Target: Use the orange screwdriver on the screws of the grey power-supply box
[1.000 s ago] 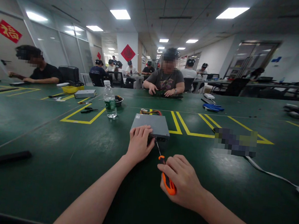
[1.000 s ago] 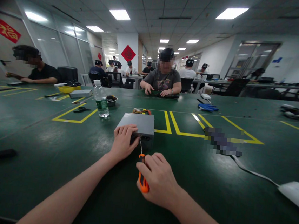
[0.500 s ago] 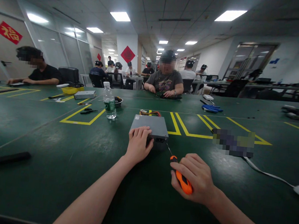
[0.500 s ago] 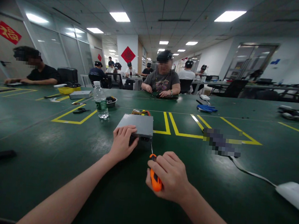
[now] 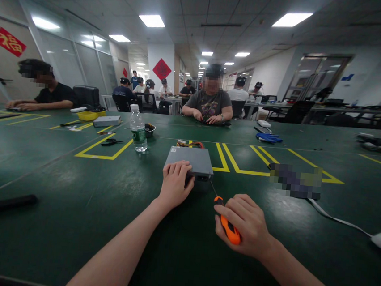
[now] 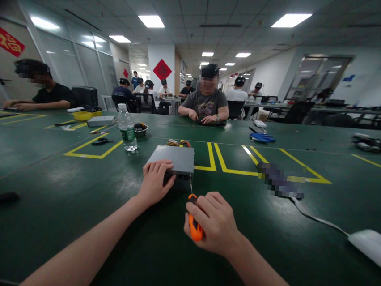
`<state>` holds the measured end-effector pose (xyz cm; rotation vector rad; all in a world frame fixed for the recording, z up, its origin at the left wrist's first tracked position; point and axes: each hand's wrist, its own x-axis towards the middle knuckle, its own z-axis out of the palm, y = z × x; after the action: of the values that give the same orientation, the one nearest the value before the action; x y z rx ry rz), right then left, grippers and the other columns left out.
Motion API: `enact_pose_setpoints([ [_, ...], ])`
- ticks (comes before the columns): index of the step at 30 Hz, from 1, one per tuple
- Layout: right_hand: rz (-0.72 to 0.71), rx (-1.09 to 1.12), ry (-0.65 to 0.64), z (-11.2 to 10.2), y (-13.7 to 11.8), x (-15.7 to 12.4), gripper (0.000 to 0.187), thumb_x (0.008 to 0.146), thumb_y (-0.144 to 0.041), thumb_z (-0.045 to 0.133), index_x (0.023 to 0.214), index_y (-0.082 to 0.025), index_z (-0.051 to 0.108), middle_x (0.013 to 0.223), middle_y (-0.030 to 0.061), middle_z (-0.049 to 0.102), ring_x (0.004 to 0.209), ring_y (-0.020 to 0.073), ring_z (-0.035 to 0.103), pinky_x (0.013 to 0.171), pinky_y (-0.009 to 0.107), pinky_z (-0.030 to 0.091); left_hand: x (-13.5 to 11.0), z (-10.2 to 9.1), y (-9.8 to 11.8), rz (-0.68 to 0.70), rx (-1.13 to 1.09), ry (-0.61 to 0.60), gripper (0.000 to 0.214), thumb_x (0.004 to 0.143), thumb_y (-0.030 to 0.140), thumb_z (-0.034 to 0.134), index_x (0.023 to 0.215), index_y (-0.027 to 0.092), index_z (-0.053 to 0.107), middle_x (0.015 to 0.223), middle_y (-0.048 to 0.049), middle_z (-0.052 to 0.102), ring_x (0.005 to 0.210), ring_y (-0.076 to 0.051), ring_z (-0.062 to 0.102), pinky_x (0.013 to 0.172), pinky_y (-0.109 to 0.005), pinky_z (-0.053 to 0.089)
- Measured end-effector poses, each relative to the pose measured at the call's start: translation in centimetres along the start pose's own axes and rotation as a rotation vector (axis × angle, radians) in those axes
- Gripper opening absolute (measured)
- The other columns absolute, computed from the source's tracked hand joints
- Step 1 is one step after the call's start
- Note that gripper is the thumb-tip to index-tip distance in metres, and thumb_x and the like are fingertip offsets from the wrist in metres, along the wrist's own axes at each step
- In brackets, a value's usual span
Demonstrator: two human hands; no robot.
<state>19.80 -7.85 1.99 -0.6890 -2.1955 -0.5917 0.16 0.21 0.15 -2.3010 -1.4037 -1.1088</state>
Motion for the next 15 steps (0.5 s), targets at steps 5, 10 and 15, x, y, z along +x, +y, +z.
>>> enact_pose_setpoints([
  [5, -0.006, 0.003, -0.03, 0.14, -0.02, 0.0, 0.014, 0.075, -0.019, 0.053, 0.087, -0.014, 0.059, 0.067, 0.0019, 0.052, 0.062, 0.012, 0.045, 0.062, 0.029, 0.039, 0.04, -0.06, 0.05, 0.007, 0.007, -0.001, 0.023, 0.081, 0.027, 0.049, 0.103, 0.022, 0.048, 0.117, -0.0064, 0.055, 0.111, -0.022, 0.045, 0.094, -0.04, 0.027],
  [10, 0.008, -0.002, -0.144, 0.41, -0.32, -0.23, 0.017, 0.075, -0.023, 0.051, 0.087, -0.015, 0.06, 0.072, 0.0037, 0.052, 0.064, 0.0137, 0.044, 0.062, 0.03, 0.038, 0.04, -0.08, 0.07, 0.014, 0.018, 0.008, 0.022, 0.08, 0.027, 0.05, 0.102, 0.022, 0.049, 0.116, -0.0059, 0.055, 0.111, -0.021, 0.046, 0.093, -0.04, 0.028],
  [15, 0.072, 0.026, -0.129, -0.32, -0.68, 0.23, 0.018, 0.075, -0.031, 0.051, 0.078, -0.015, 0.058, 0.069, 0.0042, 0.051, 0.064, 0.015, 0.044, 0.06, 0.03, 0.036, 0.0, -0.04, 0.01, 0.013, 0.029, 0.011, 0.023, 0.08, 0.026, 0.05, 0.102, 0.022, 0.05, 0.116, -0.0057, 0.055, 0.111, -0.021, 0.046, 0.093, -0.039, 0.029],
])
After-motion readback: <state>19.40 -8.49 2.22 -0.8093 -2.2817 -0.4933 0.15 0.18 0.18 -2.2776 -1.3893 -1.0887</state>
